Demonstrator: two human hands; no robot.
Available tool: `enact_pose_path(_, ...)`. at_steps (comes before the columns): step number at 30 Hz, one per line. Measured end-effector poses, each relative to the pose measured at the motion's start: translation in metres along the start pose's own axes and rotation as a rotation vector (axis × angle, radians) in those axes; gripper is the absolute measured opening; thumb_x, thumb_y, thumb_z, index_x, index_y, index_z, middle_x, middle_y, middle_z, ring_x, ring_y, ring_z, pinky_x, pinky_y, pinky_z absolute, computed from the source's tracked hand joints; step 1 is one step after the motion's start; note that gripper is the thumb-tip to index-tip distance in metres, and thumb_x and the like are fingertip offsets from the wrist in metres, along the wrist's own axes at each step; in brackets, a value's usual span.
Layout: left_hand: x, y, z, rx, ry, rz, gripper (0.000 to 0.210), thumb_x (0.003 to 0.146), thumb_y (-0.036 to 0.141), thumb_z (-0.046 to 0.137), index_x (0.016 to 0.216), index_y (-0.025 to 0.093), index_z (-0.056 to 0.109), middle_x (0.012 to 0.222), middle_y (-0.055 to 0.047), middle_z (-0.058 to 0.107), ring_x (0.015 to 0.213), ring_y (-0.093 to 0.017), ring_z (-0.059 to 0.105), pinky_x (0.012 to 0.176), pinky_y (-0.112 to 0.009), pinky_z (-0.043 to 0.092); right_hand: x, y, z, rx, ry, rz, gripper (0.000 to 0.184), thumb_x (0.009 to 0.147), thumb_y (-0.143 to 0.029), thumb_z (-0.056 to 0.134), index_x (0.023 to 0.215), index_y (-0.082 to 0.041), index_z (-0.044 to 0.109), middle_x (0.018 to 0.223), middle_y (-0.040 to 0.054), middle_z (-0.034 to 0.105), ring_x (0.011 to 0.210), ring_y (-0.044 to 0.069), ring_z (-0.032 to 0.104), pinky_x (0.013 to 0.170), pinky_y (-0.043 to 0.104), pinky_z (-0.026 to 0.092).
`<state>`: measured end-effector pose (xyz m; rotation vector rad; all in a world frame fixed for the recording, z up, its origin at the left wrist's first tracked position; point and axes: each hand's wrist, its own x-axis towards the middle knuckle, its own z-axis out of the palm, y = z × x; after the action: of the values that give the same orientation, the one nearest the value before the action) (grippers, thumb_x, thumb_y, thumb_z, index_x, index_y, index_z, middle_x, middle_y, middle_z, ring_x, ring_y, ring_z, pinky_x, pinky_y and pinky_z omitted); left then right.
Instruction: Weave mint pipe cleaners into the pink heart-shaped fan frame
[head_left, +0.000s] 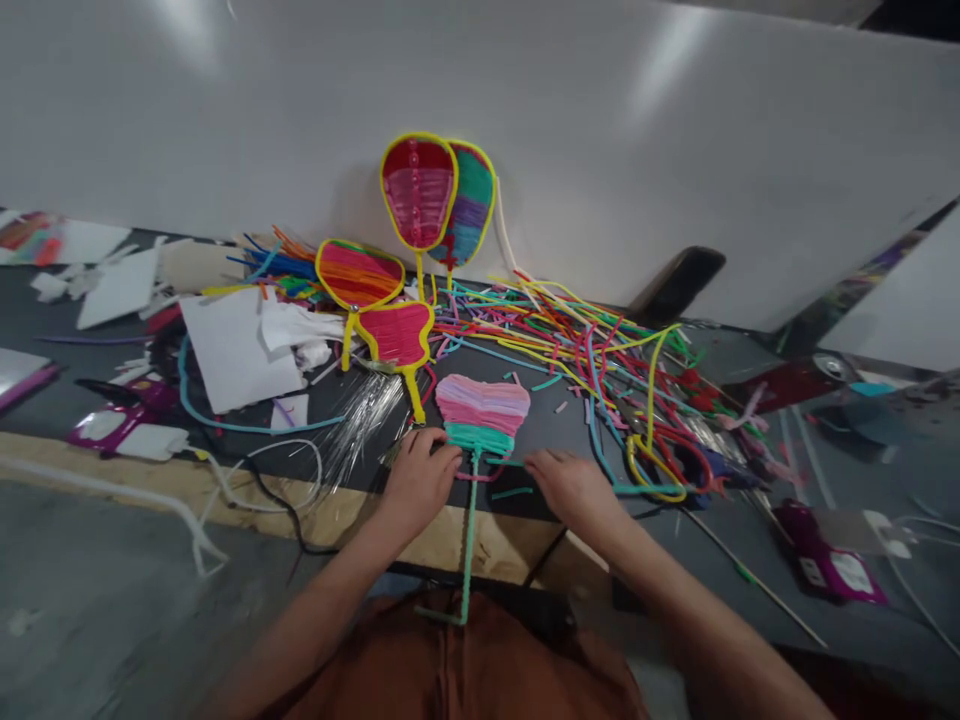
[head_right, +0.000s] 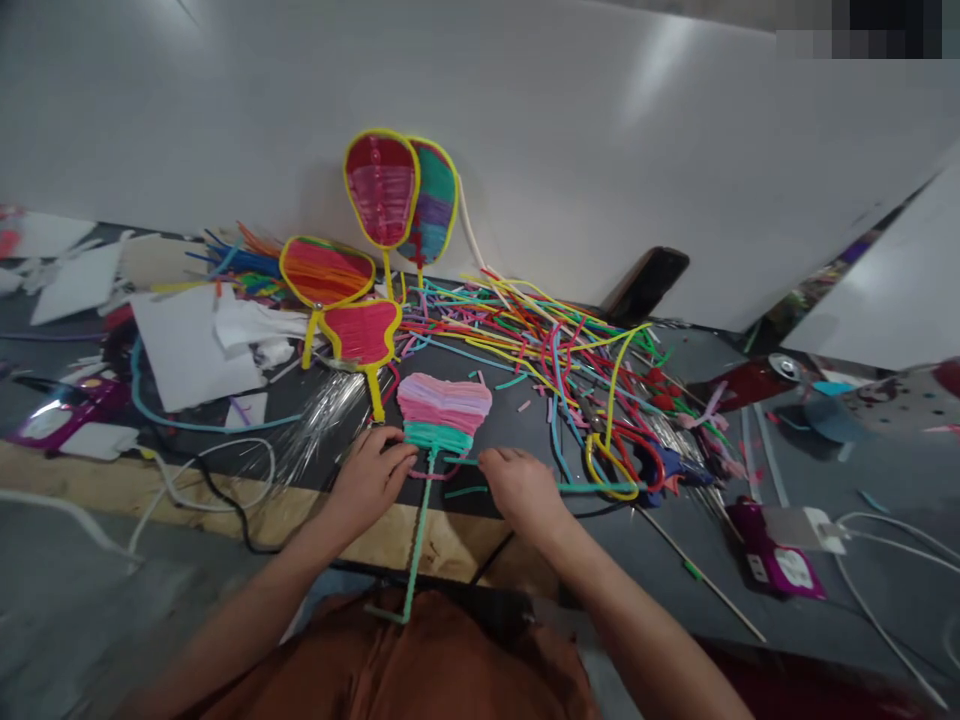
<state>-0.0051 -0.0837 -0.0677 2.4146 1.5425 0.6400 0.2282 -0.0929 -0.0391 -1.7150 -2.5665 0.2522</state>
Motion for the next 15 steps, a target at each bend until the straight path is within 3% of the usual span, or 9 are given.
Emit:
enact_pose_path(5, 0.002, -0.002, 0.003, 0.022, -0.028, 0.028, 0.021, 0.086, 0.017, 0.045, 0.085, 0.018, 0.066, 0.097, -0.010, 0.056, 0.094, -0.023, 0.051, 0.085, -0.037, 0.043, 0.000, -0.012, 0.009, -0.147, 0.014, 0.015, 0.020, 0.092, -0.023, 0.044, 0.086, -0.022, 0.062, 0.083, 0.0054, 0.066, 0.078, 0.018, 0.059, 0.057, 0.026, 0.034)
enact_pose_path(10, 0.007, -0.004, 0.003, 0.038, -0.062, 0.033, 0.018, 0.085, 0.018, 0.048, 0.087, 0.020, 0.066, 0.092, -0.008, 0.059, 0.090, -0.022, 0.053, 0.082, -0.035, 0.043, 0.017, -0.026, 0.013, -0.085, 0.055, 0.021, 0.023, 0.093, -0.026, 0.041, 0.084, -0.021, 0.062, 0.083, 0.0054, 0.067, 0.083, 0.019, 0.057, 0.063, 0.027, 0.035)
enact_pose_path(15, 0.015, -0.001, -0.004, 0.089, -0.187, 0.004, 0.013, 0.083, 0.019, 0.053, 0.086, 0.018, 0.066, 0.093, -0.007, 0.059, 0.090, -0.021, 0.053, 0.083, -0.035, 0.044, 0.024, -0.035, 0.024, -0.001, 0.077, 0.064, 0.021, 0.092, -0.027, 0.043, 0.086, -0.021, 0.062, 0.088, 0.0057, 0.067, 0.086, 0.019, 0.056, 0.064, 0.026, 0.036)
